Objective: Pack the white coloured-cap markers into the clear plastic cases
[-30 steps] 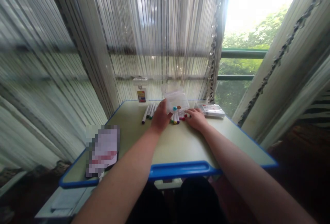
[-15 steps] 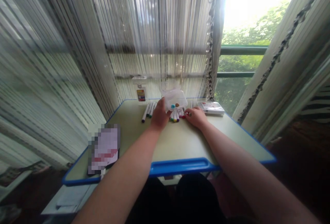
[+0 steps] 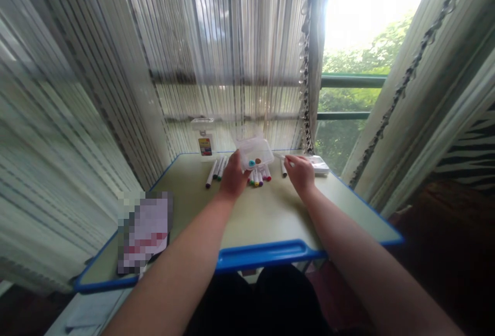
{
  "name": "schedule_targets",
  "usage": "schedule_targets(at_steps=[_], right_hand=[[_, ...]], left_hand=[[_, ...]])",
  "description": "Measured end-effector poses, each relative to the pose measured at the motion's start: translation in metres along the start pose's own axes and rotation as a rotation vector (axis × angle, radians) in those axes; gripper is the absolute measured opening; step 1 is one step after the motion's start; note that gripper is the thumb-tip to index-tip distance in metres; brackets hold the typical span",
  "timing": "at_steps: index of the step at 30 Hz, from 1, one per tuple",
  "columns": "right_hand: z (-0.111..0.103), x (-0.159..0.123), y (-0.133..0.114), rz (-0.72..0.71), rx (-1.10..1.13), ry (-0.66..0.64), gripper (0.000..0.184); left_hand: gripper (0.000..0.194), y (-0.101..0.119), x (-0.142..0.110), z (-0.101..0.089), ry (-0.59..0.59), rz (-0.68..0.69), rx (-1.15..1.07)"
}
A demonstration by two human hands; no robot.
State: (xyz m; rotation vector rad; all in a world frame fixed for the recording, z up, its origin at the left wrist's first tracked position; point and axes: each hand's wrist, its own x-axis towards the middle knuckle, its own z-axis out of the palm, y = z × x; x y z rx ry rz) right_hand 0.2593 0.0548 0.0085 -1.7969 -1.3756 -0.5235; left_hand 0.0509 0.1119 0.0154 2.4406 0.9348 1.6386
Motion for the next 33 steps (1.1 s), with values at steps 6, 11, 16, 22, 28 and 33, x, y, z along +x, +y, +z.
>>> schedule_targets(at_steps=[6,11,16,22,28,33], right_hand=[[0.0,-0.001,-0.002,-0.028,0.102,0.025,0.027],[-0.018,0.0,-0.011,-0.049,0.267,0.225,0.027],[-0.053,-0.004,-0.021,-0.228,0.463,0.619,0.022],[-0.069,-0.013,-0.034,-0.385,0.559,0.667,0.029],[-0.071,-0.017,-0.038,-0.478,0.505,0.645,0.03],[-0.07,-0.016,-0.033,-0.406,0.443,0.592,0.031]], left_hand=[[0.048,0.001,0.0,-0.003,0.021,-0.043,0.012],[0.042,0.002,0.002,-0.004,0.055,-0.054,0.025],[0.042,-0.004,0.004,-0.004,0.135,-0.078,0.004],[0.046,-0.012,0.003,-0.001,0.16,-0.143,0.012],[0.049,-0.014,0.003,0.0,0.162,-0.156,0.02],[0.046,-0.008,0.002,-0.002,0.114,-0.157,0.019]])
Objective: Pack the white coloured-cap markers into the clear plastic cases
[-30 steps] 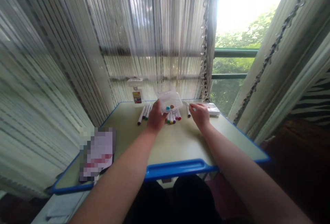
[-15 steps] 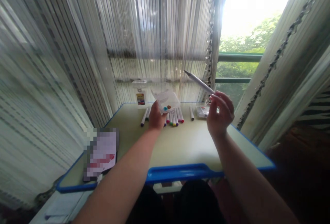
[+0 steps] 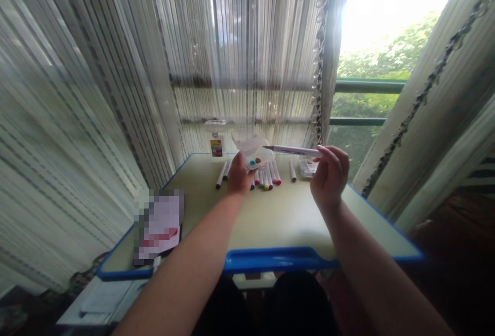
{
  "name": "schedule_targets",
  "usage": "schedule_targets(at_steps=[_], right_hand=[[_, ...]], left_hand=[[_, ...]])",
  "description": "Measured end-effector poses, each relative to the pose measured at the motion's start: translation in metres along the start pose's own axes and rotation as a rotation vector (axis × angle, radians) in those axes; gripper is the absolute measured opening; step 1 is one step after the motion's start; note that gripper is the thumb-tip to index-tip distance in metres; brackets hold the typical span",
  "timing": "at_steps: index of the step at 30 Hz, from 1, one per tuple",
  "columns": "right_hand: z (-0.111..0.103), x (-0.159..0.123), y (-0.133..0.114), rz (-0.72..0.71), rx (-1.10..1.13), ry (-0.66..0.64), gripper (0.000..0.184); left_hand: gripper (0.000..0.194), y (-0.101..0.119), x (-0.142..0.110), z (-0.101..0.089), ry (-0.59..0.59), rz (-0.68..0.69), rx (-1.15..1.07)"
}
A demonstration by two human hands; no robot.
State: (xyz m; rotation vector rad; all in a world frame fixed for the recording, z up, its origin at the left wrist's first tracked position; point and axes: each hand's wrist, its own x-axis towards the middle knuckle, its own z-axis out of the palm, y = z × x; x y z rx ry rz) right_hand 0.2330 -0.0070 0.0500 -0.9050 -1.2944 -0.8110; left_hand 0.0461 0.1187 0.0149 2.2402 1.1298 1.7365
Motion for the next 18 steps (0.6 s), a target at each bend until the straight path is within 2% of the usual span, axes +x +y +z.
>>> schedule_targets(at_steps=[8,13,18], right_hand=[[0.012,-0.009,-0.011,-0.057,0.061,-0.107,0.033],[0.019,-0.012,-0.021,-0.092,0.185,-0.267,0.02],[0.022,-0.01,-0.023,-0.13,0.187,-0.348,0.014]], left_hand=[[0.047,0.0,-0.005,0.002,-0.075,0.16,0.063],[0.044,0.004,-0.008,0.003,-0.104,0.235,0.095],[0.044,0.009,-0.008,0.002,-0.114,0.27,0.105]])
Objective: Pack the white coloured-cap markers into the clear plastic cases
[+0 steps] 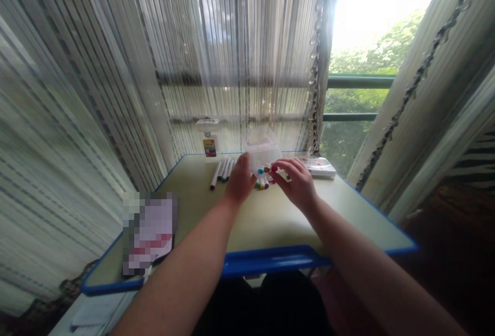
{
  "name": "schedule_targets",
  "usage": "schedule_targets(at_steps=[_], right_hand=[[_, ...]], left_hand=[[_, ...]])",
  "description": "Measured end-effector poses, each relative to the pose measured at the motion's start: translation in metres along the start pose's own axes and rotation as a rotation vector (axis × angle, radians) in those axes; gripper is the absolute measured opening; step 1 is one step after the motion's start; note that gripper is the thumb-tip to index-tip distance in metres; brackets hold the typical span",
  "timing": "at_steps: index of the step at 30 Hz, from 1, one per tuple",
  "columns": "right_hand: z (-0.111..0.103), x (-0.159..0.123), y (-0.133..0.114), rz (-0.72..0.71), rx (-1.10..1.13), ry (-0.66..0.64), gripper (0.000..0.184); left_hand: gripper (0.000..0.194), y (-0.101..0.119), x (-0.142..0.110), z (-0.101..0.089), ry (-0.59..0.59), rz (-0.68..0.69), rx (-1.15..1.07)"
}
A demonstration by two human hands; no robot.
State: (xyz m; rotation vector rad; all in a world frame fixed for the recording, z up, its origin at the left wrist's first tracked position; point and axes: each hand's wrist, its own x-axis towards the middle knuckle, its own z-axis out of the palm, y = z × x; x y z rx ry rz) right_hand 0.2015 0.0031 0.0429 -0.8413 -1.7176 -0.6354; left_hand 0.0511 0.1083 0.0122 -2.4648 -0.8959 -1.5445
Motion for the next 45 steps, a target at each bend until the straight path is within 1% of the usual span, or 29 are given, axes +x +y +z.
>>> schedule_targets(at_steps=[3,7,10,13,15,16,17,18,19,20,21,22,23,24,26,28,30,33,35,37,40,43,45], right_hand=[[0.001,-0.001,0.002,-0.008,-0.05,-0.008,0.016],[0.004,-0.004,0.007,0.019,-0.102,-0.011,0.015],[0.004,-0.006,0.008,0.038,-0.108,-0.013,0.016],[0.002,-0.006,0.006,0.03,-0.106,-0.013,0.02],[0.002,-0.006,0.008,0.058,-0.082,0.022,0.024],[0.002,-0.007,0.011,0.105,-0.066,0.063,0.025],[0.003,-0.009,0.016,0.186,-0.051,0.115,0.026],[0.005,-0.01,0.022,0.3,-0.035,0.16,0.027],[0.007,-0.012,0.03,0.443,-0.024,0.192,0.027],[0.009,-0.014,0.038,0.615,-0.018,0.186,0.028],[0.011,-0.016,0.047,0.786,-0.004,0.11,0.03],[0.013,-0.019,0.055,0.918,-0.002,0.021,0.031],[0.014,-0.021,0.061,0.995,-0.031,-0.054,0.032],[0.015,-0.023,0.067,1.03,-0.079,-0.134,0.032],[0.015,-0.026,0.072,1.03,-0.212,-0.31,0.033],[0.016,-0.029,0.072,1.014,-0.309,-0.47,0.032],[0.017,-0.031,0.069,1.015,-0.357,-0.581,0.032],[0.018,-0.031,0.066,1.015,-0.432,-0.726,0.038],[0.019,-0.03,0.066,0.995,-0.474,-0.813,0.037],[0.018,-0.029,0.066,0.961,-0.486,-0.836,0.034],[0.016,-0.031,0.066,0.893,-0.483,-0.809,0.031],[0.015,-0.034,0.066,0.849,-0.468,-0.738,0.028],[0.015,-0.034,0.066,0.868,-0.445,-0.655,0.025]], left_hand=[[0.044,0.001,0.0,-0.002,0.001,-0.015,-0.007],[0.042,0.001,0.0,-0.001,0.001,-0.034,-0.008],[0.043,0.0,0.0,0.0,-0.006,-0.038,-0.006],[0.044,0.0,0.0,0.0,-0.016,-0.033,-0.002],[0.044,0.0,0.0,-0.001,-0.021,-0.036,0.003],[0.043,0.0,0.0,-0.001,-0.023,-0.038,0.005],[0.042,0.0,0.0,-0.001,-0.023,-0.042,0.007],[0.042,0.0,0.0,-0.002,-0.02,-0.044,0.009],[0.041,0.0,0.0,-0.002,-0.016,-0.045,0.009],[0.041,0.0,0.0,-0.002,-0.014,-0.045,0.006],[0.042,0.0,0.0,-0.001,-0.012,-0.046,0.001],[0.043,-0.001,0.001,-0.001,-0.012,-0.047,-0.004],[0.043,-0.001,0.001,-0.001,-0.016,-0.05,-0.009],[0.044,-0.002,0.001,-0.001,-0.024,-0.056,-0.012],[0.045,-0.002,0.001,-0.002,-0.041,-0.082,-0.01],[0.049,-0.003,0.001,-0.002,-0.06,-0.109,-0.002],[0.05,-0.003,0.0,-0.003,-0.066,-0.131,0.011],[0.046,-0.001,0.0,-0.003,-0.075,-0.153,0.02],[0.044,0.001,0.0,-0.004,-0.092,-0.162,0.018],[0.046,0.003,-0.001,-0.005,-0.111,-0.167,0.022],[0.048,0.004,-0.002,-0.004,-0.108,-0.159,0.029],[0.045,0.003,-0.003,-0.002,-0.087,-0.128,0.026],[0.044,0.002,-0.002,-0.001,-0.079,-0.11,0.024]])
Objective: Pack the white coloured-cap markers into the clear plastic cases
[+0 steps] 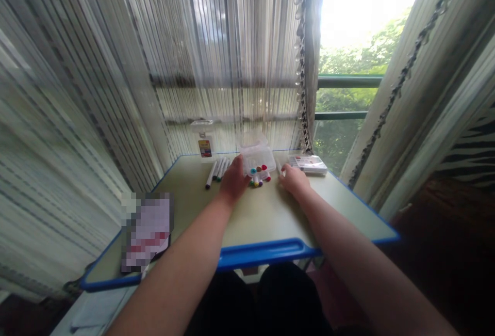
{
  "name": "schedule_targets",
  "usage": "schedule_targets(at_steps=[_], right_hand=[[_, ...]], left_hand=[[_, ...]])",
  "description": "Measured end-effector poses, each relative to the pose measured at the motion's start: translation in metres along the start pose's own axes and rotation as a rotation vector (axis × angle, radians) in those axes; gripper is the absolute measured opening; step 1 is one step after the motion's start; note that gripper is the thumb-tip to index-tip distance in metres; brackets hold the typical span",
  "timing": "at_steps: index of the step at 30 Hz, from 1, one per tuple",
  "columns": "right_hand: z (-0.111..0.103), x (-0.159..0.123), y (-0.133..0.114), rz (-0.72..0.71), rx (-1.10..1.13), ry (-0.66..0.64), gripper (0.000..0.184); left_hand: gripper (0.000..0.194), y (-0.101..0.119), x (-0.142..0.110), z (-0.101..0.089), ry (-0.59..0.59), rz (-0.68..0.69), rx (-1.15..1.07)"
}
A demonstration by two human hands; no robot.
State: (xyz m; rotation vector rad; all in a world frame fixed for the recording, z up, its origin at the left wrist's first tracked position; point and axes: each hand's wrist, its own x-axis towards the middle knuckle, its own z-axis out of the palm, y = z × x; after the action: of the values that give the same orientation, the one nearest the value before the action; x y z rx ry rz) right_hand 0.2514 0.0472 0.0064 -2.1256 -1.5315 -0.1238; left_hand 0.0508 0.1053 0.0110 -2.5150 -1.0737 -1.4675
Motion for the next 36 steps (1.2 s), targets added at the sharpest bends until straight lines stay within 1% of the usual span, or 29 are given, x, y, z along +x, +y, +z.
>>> schedule_targets(at_steps=[3,6,8,13,16,19,21,23,26,28,30,32,34,36], right_hand=[[-0.003,0.001,-0.002,0.033,0.158,0.13,0.027],[-0.008,0.0,-0.005,0.048,0.337,0.306,0.034],[-0.011,-0.001,-0.006,0.067,0.452,0.415,0.035],[-0.018,0.002,-0.004,0.123,0.844,0.619,0.027],[-0.027,0.005,-0.001,0.162,1.098,0.679,0.019],[-0.038,0.006,0.002,0.274,1.334,0.647,0.01],[-0.044,0.006,0.003,0.324,1.415,0.616,0.006],[-0.047,0.005,0.002,0.294,1.425,0.61,0.005],[-0.045,-0.001,-0.004,0.162,1.335,0.63,0.009],[-0.043,-0.007,-0.008,0.059,1.189,0.663,0.015],[-0.04,-0.013,-0.012,-0.042,1.03,0.697,0.021],[-0.038,-0.018,-0.015,-0.131,0.904,0.702,0.025],[-0.036,-0.021,-0.016,-0.219,0.804,0.651,0.027],[-0.033,-0.022,-0.018,-0.304,0.729,0.557,0.029]], left_hand=[[0.045,-0.001,0.001,0.001,-0.017,0.014,0.036],[0.046,-0.001,0.001,-0.001,-0.047,-0.004,0.073],[0.045,-0.001,0.001,-0.001,-0.058,-0.025,0.069],[0.04,-0.002,0.003,-0.001,-0.013,-0.066,0.039],[0.04,-0.003,0.005,-0.003,0.032,-0.09,0.027],[0.041,-0.004,0.006,-0.007,0.073,-0.138,0.036],[0.043,-0.005,0.007,-0.009,0.117,-0.174,0.047],[0.044,-0.007,0.008,-0.011,0.164,-0.185,0.058],[0.043,-0.008,0.008,-0.011,0.185,-0.146,0.08],[0.043,-0.007,0.008,-0.011,0.149,-0.121,0.101],[0.044,-0.005,0.007,-0.012,0.088,-0.123,0.121],[0.047,-0.003,0.006,-0.014,0.035,-0.127,0.135],[0.046,0.0,0.005,-0.015,0.004,-0.114,0.139],[0.043,0.002,0.005,-0.015,-0.014,-0.09,0.137]])
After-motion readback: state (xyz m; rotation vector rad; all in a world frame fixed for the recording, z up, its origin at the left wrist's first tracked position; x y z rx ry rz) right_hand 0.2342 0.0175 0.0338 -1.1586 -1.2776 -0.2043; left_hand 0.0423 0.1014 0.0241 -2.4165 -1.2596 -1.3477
